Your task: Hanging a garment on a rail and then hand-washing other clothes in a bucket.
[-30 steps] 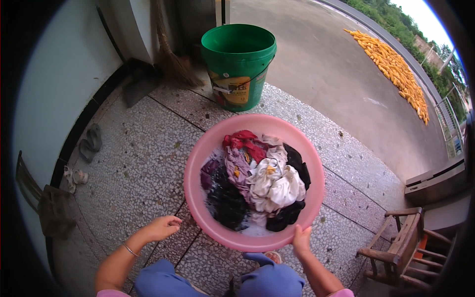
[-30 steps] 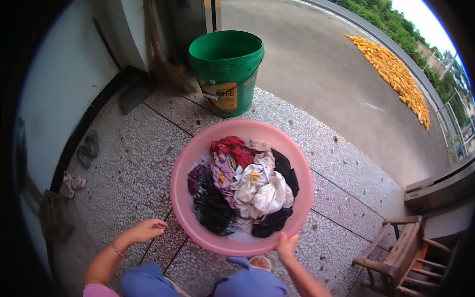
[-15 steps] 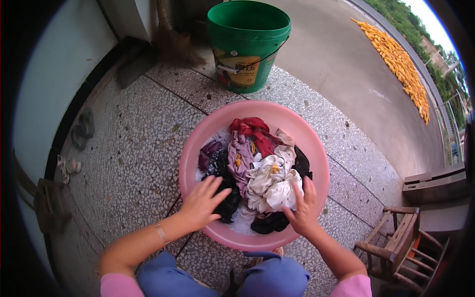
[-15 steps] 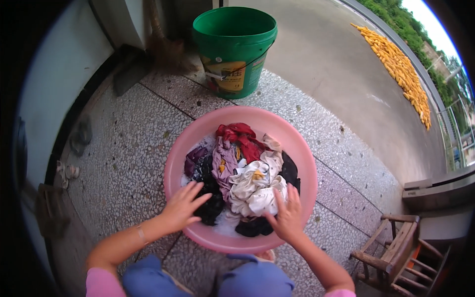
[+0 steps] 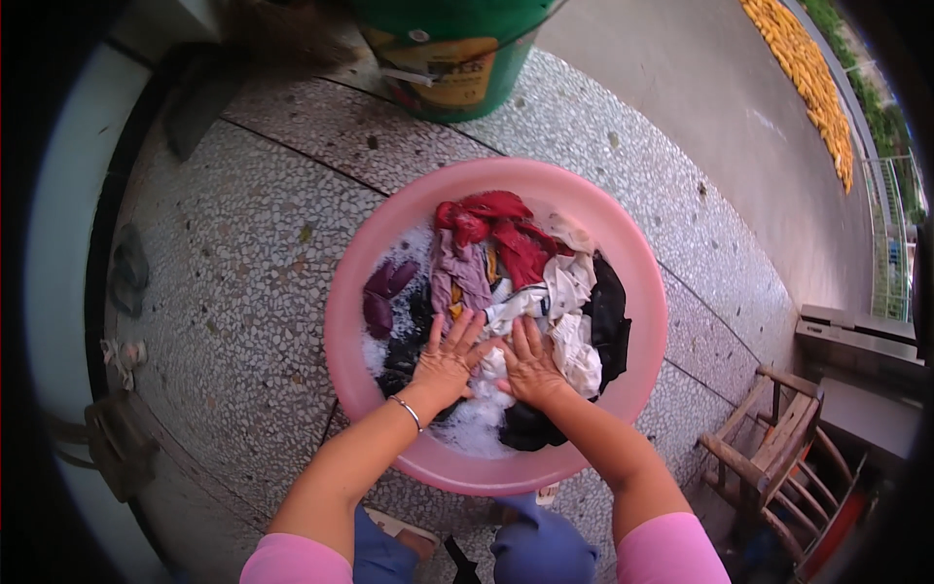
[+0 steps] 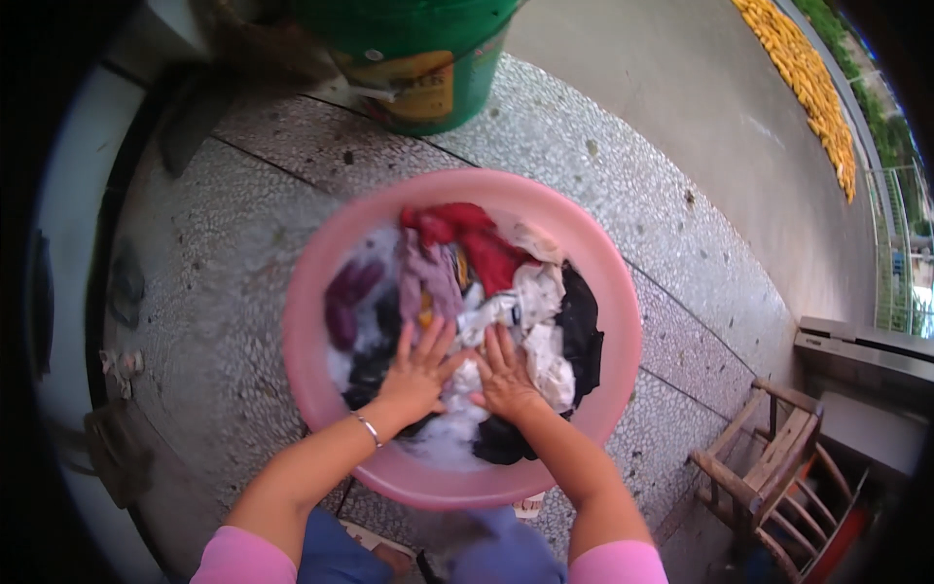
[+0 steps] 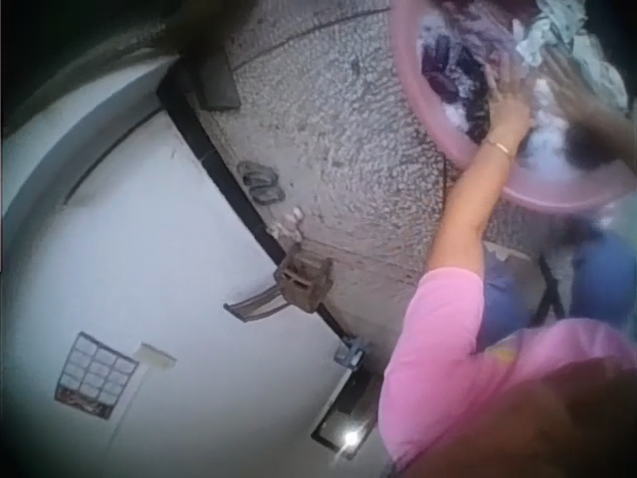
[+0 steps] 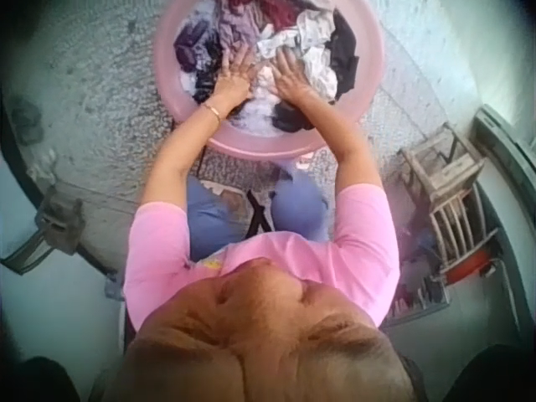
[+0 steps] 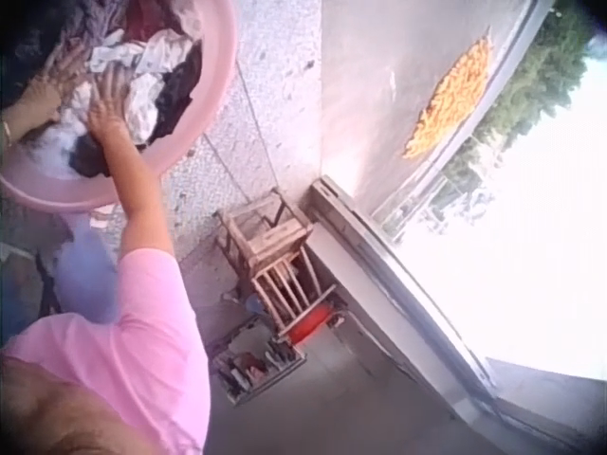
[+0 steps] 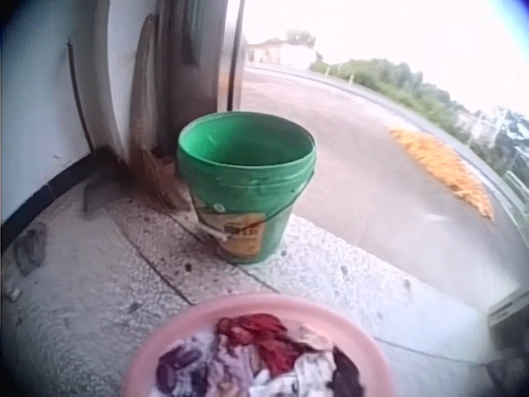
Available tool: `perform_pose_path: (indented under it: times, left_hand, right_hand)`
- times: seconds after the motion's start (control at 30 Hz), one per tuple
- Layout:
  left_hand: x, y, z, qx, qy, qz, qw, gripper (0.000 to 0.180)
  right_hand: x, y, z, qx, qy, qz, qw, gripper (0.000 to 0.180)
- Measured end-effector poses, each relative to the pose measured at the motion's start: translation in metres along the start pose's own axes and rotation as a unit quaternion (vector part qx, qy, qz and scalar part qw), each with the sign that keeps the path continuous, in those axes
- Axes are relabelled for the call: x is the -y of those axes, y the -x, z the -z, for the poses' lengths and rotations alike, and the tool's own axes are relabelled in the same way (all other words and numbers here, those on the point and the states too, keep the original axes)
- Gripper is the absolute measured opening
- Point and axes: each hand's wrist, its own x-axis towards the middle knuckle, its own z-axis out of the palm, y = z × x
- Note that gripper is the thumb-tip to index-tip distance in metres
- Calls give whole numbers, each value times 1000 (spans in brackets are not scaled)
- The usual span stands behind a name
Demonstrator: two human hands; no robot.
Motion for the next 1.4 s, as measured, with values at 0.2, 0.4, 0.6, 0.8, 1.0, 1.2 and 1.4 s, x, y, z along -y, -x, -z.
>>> perform_pose_path:
  times: [0.2, 0.4, 0.6, 0.8, 1.0, 1.2, 1.4]
  left_hand:
    - [6, -21, -31, -117, -61, 28, 991, 60]
    - [-20, 17, 64, 134, -55, 92, 985, 51]
    - [-143, 81, 317, -95, 145, 42, 984, 39]
    - [-83, 156, 231, 326, -162, -17, 931, 56]
    - [-125, 169, 316, 44, 103, 70, 991, 25]
    - [-131, 185, 338, 184, 319, 117, 923, 24]
    - [-281, 200, 392, 120, 179, -101, 971, 30]
  right_hand:
    - [-5, -11, -9, -43, -33, -29, 998, 66]
    - [70, -20, 104, 125, -32, -115, 985, 37]
    - [79, 91, 373, -79, -365, 17, 927, 22]
    - [80, 152, 269, -35, 26, -278, 960, 30]
    - [59, 401, 288, -167, -636, -450, 604, 45]
    - [121, 631, 278, -12, -354, -723, 593, 38]
    - [250, 693, 233, -297, -373, -753, 454, 34]
